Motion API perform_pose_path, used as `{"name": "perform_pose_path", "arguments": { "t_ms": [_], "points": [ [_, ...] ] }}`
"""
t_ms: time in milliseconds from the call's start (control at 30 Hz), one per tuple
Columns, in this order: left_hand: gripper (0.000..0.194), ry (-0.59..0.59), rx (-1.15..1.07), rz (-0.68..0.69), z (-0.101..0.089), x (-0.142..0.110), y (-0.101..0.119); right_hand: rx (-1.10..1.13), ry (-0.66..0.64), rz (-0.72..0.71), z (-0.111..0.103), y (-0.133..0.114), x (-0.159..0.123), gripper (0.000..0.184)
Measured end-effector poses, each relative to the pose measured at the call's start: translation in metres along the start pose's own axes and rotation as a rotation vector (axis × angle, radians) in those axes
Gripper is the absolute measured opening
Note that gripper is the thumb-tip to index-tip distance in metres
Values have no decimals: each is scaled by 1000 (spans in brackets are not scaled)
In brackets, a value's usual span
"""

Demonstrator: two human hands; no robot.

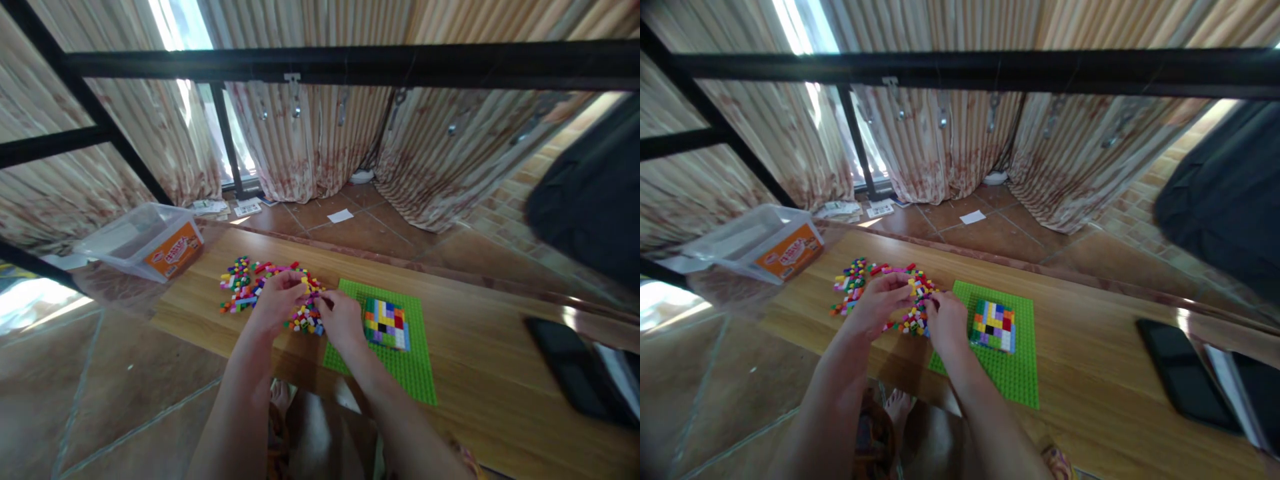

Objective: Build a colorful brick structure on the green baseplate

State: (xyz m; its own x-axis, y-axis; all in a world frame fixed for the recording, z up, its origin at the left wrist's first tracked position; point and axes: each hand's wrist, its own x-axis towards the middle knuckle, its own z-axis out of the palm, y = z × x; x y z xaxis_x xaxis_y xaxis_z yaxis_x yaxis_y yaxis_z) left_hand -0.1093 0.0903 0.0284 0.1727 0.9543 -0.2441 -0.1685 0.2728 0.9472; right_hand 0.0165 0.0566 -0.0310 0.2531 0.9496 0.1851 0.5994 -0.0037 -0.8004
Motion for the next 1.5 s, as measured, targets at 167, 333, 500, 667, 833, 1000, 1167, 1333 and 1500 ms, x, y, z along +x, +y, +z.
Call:
{"name": "perform_pose_path", "arguments": {
  "t_ms": [167,333,500,667,833,1000,1167,1333,1500],
  "points": [
    [34,-19,7,-7,3,2,-2,-121,-48,-74,0,-8,1,17],
    [38,-7,-57,-42,9,5,-5,173,35,-58,-20,-10,2,24],
    [38,-125,-113,-84,26,4,-10,375,-64,-100,-46,-6,-1,33],
    [39,-244,-155,-93,48,-1,-17,415,-46,-81,-68,8,-5,30],
    [40,-323,-151,-108,73,-5,-28,433,-65,-46,-103,28,-7,31],
    [30,-174,196,24,92,1,-43,310,115,47,-157,71,-5,37],
    [28,-30,671,234,91,10,-48,262,-75,141,-174,110,-10,31],
    [30,-92,855,216,92,9,-53,301,-208,161,-158,116,-9,31],
    [29,-144,879,221,95,9,-60,418,-255,223,-155,109,-3,36]
  ]
}}
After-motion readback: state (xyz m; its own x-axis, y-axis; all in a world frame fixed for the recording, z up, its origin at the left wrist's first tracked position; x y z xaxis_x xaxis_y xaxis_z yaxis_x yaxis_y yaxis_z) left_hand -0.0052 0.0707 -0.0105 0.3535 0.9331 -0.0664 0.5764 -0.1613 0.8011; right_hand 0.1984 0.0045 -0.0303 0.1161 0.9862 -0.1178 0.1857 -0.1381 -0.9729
